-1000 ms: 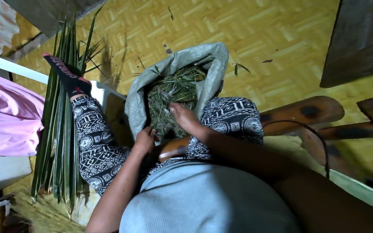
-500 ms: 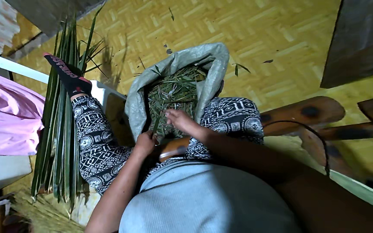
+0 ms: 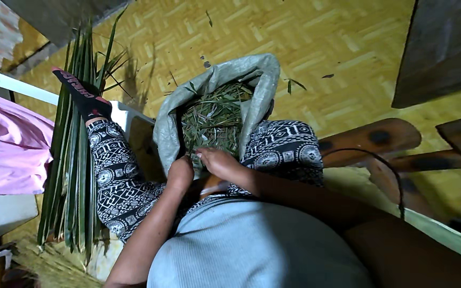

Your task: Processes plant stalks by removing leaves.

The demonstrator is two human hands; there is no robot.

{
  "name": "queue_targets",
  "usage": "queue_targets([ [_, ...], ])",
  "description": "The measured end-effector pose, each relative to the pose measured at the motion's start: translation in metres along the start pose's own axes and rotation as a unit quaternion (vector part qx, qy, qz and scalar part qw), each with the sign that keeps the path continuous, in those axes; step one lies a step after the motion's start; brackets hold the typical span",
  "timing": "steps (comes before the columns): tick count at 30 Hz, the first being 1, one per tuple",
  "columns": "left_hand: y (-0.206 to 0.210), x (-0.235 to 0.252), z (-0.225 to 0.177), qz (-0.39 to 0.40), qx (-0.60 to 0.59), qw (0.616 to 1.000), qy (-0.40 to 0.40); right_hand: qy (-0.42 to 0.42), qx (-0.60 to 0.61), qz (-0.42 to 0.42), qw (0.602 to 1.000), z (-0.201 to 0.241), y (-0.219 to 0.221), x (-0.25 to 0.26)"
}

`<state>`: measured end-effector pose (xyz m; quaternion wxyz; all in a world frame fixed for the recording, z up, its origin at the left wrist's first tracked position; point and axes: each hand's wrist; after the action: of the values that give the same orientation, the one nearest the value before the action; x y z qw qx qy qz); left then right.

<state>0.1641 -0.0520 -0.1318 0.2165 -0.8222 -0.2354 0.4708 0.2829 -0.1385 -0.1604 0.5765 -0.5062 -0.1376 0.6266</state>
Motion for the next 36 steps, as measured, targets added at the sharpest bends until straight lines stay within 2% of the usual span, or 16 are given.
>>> queue_targets([
  [6,0.000,0.000,0.003,0.010,0.000,1.000,0.000,-0.001,-0.069,-0.063,0.996,-0.015,0.011,0.015],
  [12,-0.001,0.003,0.011,0.025,-0.048,0.998,0.007,0.081,0.002,-0.091,0.993,-0.043,-0.011,0.034],
  [16,-0.006,0.004,0.010,0.028,-0.087,0.996,-0.004,0.007,0.061,-0.066,0.996,-0.033,-0.011,0.019],
  [20,-0.008,0.004,0.009,0.046,-0.131,0.990,-0.007,-0.078,0.026,-0.064,0.995,-0.023,0.011,0.007],
  [22,-0.007,0.004,0.010,0.062,-0.147,0.987,-0.006,-0.052,0.013,-0.063,0.997,-0.025,0.011,0.010],
  [25,-0.007,0.002,0.013,0.069,-0.160,0.985,-0.009,0.040,0.028,-0.081,0.996,-0.037,0.005,0.024],
  [28,-0.007,0.001,0.015,0.059,-0.162,0.985,-0.012,0.089,0.085,-0.096,0.988,-0.045,-0.001,0.028],
  [31,-0.006,0.003,0.016,0.059,-0.162,0.985,-0.004,0.065,0.207,-0.032,0.976,-0.034,-0.002,0.021],
  [34,-0.003,0.005,0.014,0.066,-0.160,0.985,0.005,0.066,0.378,0.038,0.922,-0.019,0.004,0.015],
  [36,-0.003,0.004,0.013,0.072,-0.163,0.984,0.007,0.084,0.451,0.049,0.887,-0.016,0.004,0.012],
])
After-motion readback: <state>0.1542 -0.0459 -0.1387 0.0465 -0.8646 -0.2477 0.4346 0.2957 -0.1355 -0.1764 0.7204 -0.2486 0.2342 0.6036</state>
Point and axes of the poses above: each hand's wrist, its own x-axis towards the middle knuckle, its own y-axis out of the palm, z = x × y, and after that the axes turned 15 degrees about -x, right-handed
